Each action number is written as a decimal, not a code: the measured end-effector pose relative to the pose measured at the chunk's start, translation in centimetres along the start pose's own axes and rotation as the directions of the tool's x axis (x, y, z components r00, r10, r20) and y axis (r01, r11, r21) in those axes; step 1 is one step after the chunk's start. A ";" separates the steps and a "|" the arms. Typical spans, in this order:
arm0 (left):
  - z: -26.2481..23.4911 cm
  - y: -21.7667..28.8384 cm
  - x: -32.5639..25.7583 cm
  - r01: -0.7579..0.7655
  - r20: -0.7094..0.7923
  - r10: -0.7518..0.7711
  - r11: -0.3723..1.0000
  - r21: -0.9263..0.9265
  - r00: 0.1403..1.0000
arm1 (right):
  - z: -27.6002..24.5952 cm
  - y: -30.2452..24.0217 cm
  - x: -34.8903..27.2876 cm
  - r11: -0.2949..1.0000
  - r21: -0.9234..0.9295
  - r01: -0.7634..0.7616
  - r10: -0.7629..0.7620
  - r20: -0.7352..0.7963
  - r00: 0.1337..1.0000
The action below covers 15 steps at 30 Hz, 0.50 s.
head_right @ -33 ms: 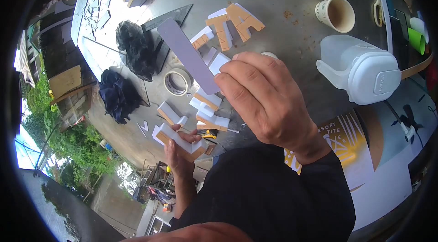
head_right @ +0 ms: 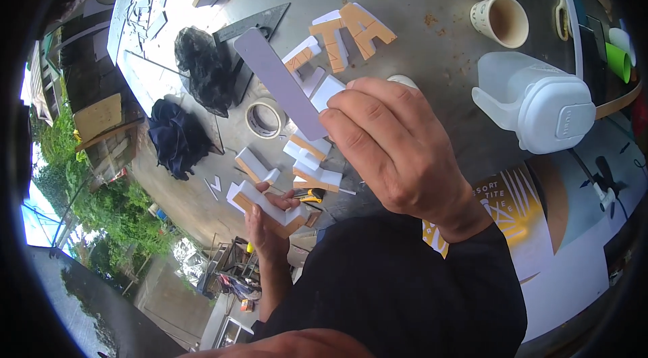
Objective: Assembling 3D letters for a sign at a workshop table.
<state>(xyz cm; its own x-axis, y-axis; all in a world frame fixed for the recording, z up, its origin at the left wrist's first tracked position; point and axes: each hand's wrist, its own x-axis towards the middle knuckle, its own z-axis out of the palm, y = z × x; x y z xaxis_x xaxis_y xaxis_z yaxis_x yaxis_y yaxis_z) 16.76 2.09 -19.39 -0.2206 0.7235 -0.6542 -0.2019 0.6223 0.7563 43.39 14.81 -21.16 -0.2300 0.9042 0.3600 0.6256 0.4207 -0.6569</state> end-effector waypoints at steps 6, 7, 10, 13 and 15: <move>-1.4 -0.2 -1.6 -0.015 -0.050 0.014 1.000 -0.021 0.999 | 0.4 -0.8 0.6 1.000 0.005 0.024 -0.025 0.026 0.999; -1.8 -0.4 -1.8 -0.012 -0.072 0.011 1.000 -0.023 0.997 | 0.9 -0.5 0.9 1.000 0.004 -0.004 0.004 0.008 1.000; -2.6 -0.8 -2.3 -0.020 -0.089 0.015 0.998 -0.054 0.996 | 2.0 3.6 1.4 0.976 -0.131 -0.175 0.172 -0.038 0.984; -3.7 -1.1 -2.9 -0.025 -0.090 0.022 0.999 -0.037 0.996 | 3.0 9.4 0.8 0.915 -0.292 -0.278 0.270 -0.068 0.960; -4.9 -1.4 -3.8 -0.029 -0.139 0.020 0.998 -0.063 0.990 | 4.7 12.7 -0.2 0.893 -0.357 -0.274 0.283 -0.026 0.959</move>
<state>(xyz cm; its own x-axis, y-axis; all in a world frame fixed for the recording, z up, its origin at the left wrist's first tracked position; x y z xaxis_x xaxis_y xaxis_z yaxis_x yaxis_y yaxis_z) 13.22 -3.01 -17.99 -0.3546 0.6873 -0.6340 -0.2554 0.5810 0.7728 47.88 20.34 -32.72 -0.0237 0.9840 0.1764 0.8880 0.1018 -0.4485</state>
